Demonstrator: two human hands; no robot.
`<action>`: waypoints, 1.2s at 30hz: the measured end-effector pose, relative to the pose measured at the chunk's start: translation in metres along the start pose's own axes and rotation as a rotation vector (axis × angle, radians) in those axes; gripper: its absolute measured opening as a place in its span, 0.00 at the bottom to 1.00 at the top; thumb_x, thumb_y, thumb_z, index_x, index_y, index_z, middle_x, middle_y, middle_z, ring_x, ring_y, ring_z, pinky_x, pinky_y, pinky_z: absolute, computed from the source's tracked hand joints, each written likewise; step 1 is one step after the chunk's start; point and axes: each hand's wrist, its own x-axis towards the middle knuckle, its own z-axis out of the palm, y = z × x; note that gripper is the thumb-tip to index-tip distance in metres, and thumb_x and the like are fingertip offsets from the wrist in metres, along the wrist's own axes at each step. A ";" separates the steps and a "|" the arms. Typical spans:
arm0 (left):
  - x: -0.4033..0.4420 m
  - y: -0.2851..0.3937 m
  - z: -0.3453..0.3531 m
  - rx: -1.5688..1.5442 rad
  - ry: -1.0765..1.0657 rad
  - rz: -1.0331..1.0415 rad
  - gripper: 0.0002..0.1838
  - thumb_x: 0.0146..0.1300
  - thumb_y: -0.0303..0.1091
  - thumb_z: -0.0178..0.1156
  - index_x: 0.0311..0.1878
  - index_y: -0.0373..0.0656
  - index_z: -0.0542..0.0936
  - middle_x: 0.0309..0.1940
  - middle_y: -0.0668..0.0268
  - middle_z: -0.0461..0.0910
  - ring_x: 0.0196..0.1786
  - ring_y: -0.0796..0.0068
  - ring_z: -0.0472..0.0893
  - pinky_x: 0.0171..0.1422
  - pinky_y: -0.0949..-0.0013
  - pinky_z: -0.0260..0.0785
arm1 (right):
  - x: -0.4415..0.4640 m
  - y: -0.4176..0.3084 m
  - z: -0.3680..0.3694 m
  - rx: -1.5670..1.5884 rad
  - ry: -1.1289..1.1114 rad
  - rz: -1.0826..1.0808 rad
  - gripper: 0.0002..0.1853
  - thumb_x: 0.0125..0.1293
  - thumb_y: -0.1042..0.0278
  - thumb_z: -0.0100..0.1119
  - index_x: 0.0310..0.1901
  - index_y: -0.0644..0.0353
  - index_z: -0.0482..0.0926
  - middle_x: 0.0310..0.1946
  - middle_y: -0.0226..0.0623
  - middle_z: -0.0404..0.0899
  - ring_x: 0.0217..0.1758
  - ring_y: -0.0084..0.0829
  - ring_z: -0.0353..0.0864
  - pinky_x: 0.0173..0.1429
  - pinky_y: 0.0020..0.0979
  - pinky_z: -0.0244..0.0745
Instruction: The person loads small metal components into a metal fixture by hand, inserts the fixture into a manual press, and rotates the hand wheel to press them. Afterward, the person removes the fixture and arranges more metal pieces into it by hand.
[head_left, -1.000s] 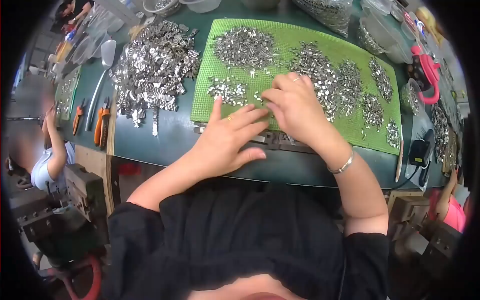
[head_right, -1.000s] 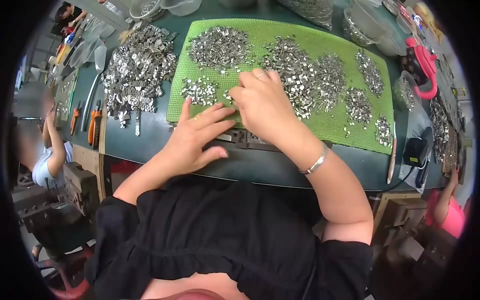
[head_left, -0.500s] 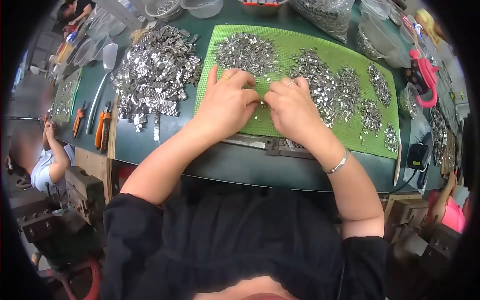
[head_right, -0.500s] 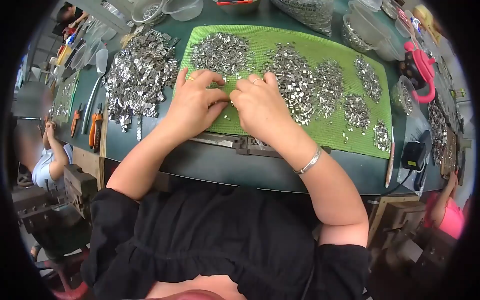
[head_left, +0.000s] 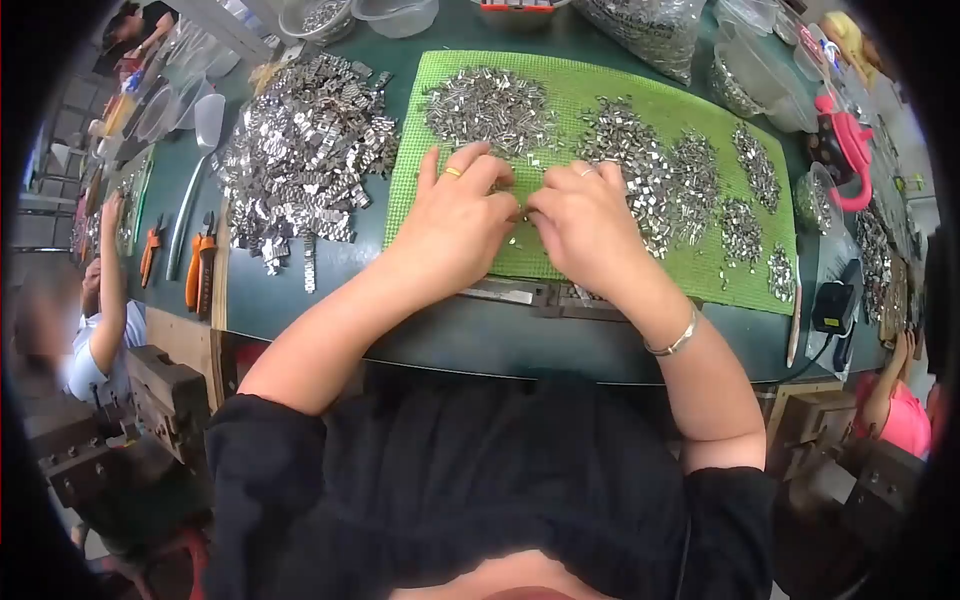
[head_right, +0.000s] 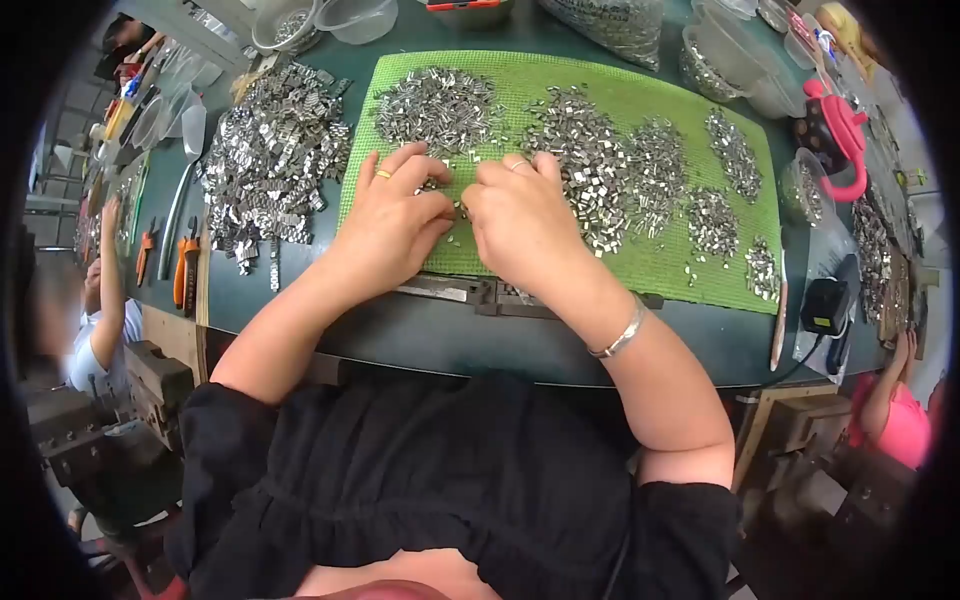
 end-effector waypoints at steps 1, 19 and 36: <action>-0.001 0.000 0.000 0.001 0.013 0.004 0.04 0.58 0.31 0.68 0.35 0.44 0.85 0.54 0.64 0.75 0.71 0.53 0.67 0.74 0.34 0.52 | 0.002 -0.001 0.002 -0.032 -0.006 0.005 0.03 0.55 0.75 0.64 0.31 0.57 0.84 0.30 0.33 0.76 0.42 0.37 0.76 0.52 0.39 0.62; -0.002 -0.001 0.004 0.049 0.041 0.062 0.05 0.56 0.29 0.68 0.36 0.44 0.84 0.55 0.64 0.76 0.70 0.53 0.69 0.74 0.35 0.54 | 0.006 0.000 -0.007 -0.279 -0.033 -0.118 0.03 0.54 0.74 0.62 0.25 0.56 0.82 0.30 0.32 0.76 0.42 0.34 0.77 0.57 0.43 0.63; 0.005 0.026 -0.003 0.040 0.061 0.035 0.06 0.57 0.25 0.66 0.38 0.40 0.80 0.50 0.61 0.76 0.62 0.54 0.73 0.66 0.48 0.61 | -0.075 -0.001 -0.057 0.066 0.119 0.042 0.07 0.57 0.82 0.61 0.34 0.61 0.73 0.33 0.40 0.71 0.40 0.44 0.73 0.46 0.40 0.65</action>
